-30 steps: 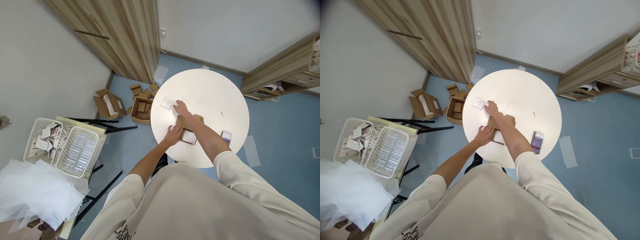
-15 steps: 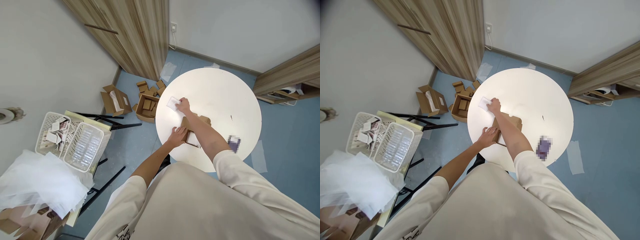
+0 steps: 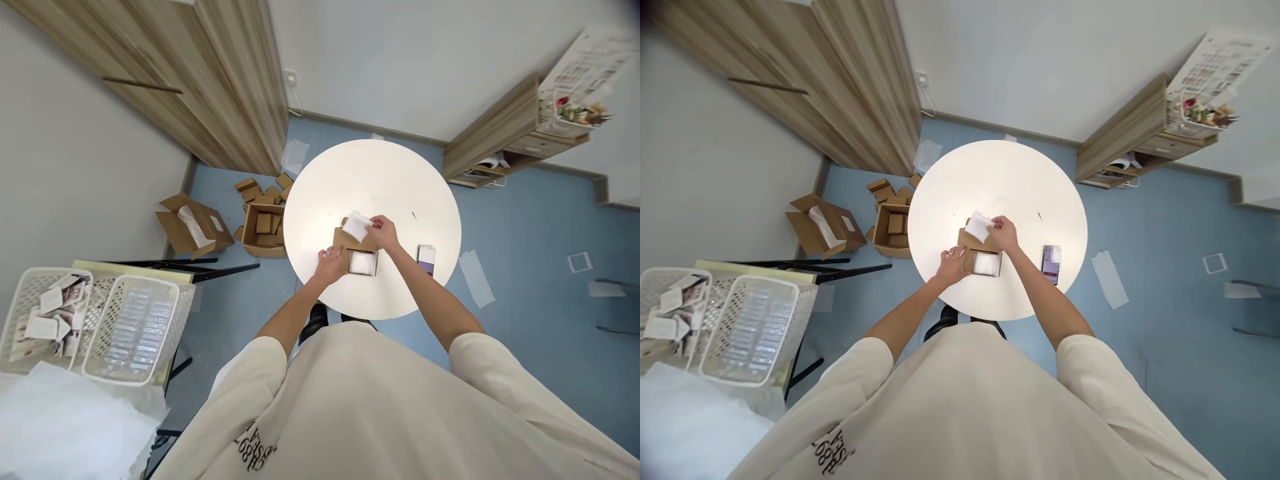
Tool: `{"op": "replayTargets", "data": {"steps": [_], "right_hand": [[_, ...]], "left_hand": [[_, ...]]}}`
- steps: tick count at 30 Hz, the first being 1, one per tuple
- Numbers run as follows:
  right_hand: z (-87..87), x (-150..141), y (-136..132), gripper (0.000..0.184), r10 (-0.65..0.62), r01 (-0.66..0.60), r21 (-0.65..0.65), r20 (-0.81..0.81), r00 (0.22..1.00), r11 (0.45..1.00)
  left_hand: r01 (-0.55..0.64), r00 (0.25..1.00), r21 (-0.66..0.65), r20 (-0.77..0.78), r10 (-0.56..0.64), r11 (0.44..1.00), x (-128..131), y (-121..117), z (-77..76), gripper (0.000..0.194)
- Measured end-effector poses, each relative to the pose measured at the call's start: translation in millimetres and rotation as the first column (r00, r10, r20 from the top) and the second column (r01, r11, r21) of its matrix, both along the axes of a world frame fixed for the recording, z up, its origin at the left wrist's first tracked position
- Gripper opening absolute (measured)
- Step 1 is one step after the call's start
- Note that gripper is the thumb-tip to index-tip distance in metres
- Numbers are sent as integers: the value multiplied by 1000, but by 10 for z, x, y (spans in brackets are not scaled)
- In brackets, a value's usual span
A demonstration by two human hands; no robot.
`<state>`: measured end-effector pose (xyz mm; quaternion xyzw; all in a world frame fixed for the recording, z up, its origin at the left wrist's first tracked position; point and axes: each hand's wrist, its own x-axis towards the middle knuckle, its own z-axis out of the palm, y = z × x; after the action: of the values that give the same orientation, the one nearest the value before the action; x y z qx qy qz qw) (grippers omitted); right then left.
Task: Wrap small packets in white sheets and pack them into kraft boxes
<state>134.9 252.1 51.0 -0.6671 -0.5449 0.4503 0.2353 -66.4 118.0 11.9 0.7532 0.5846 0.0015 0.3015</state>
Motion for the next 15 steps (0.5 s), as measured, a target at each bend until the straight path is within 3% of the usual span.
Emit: {"op": "replayTargets", "data": {"steps": [3,7,15], "right_hand": [[75,286,-461,29,12,-8,-63,53,999,998],[3,278,-873,25,80,-54,-128,205,976,990],[-321,-165,-1043,20,227,-184,-150,363,904,971]], "left_hand": [[-23,1000,-7,-7,23,1000,30,-14,6,86],[-39,999,-10,-10,39,999,66,-26,13,88],[-11,998,-28,-55,10,1000,101,-46,33,99]]}}
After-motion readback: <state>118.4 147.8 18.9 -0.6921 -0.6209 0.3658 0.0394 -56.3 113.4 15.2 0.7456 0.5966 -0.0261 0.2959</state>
